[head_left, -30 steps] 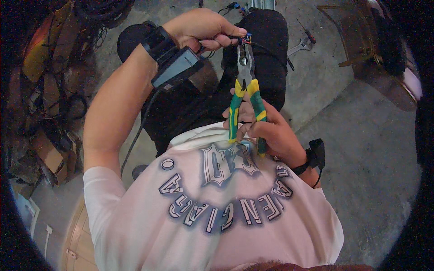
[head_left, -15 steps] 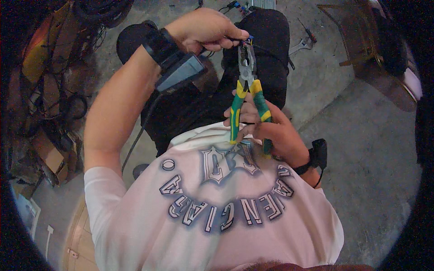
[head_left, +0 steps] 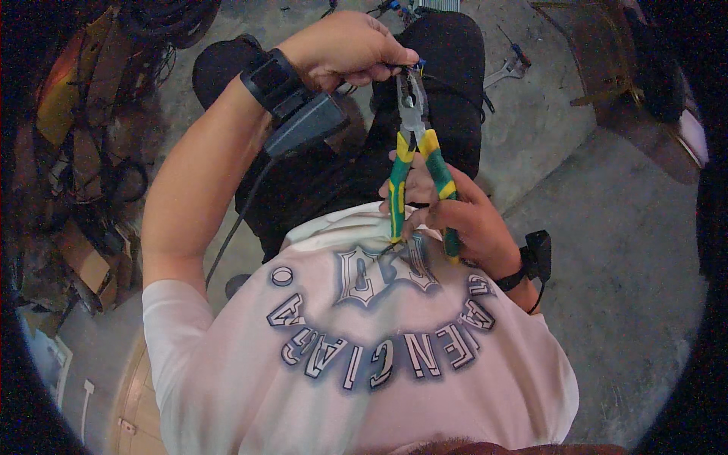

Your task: The person is repairing wiring and applying electrical tape to connections.

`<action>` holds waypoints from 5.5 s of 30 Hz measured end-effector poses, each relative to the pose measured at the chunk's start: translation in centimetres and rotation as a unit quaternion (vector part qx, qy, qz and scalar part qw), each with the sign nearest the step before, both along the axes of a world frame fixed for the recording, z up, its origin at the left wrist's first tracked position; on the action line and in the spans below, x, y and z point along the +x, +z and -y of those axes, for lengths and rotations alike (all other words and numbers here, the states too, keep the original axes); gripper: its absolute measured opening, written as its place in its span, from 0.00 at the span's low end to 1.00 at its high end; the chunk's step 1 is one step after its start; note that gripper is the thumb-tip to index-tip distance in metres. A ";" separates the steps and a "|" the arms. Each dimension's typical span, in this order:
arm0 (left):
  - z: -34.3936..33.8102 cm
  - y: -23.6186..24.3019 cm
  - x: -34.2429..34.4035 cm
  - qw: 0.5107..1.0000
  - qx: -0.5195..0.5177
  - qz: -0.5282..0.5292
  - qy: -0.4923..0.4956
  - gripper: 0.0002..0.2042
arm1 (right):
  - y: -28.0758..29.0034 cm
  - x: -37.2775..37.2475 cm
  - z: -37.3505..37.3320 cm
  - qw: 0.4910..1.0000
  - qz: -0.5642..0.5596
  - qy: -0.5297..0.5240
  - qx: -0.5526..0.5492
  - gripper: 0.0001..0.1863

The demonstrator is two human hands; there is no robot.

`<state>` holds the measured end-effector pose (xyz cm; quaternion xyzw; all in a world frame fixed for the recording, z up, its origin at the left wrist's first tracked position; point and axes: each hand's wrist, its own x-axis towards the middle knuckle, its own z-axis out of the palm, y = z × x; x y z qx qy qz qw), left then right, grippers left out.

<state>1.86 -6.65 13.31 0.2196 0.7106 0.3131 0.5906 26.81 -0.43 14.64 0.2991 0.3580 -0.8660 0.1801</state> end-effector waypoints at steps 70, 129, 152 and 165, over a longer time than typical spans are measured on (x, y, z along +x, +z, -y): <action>0.6 -6.0 4.4 0.988 0.092 0.014 0.121 0.12 | -9.1 4.2 -4.7 0.963 -0.115 -0.008 -0.242 0.43; 0.7 -6.6 3.1 0.985 0.090 -0.047 0.139 0.13 | -10.9 2.5 -2.2 0.938 -0.132 -0.048 -0.318 0.39; 1.4 -6.7 2.3 0.986 0.058 -0.072 0.138 0.13 | -7.3 2.8 -3.2 0.835 -0.139 0.152 0.510 0.28; 0.9 -5.2 2.5 0.988 0.072 -0.009 0.139 0.14 | -9.2 1.7 -5.6 0.971 -0.103 0.005 -0.216 0.40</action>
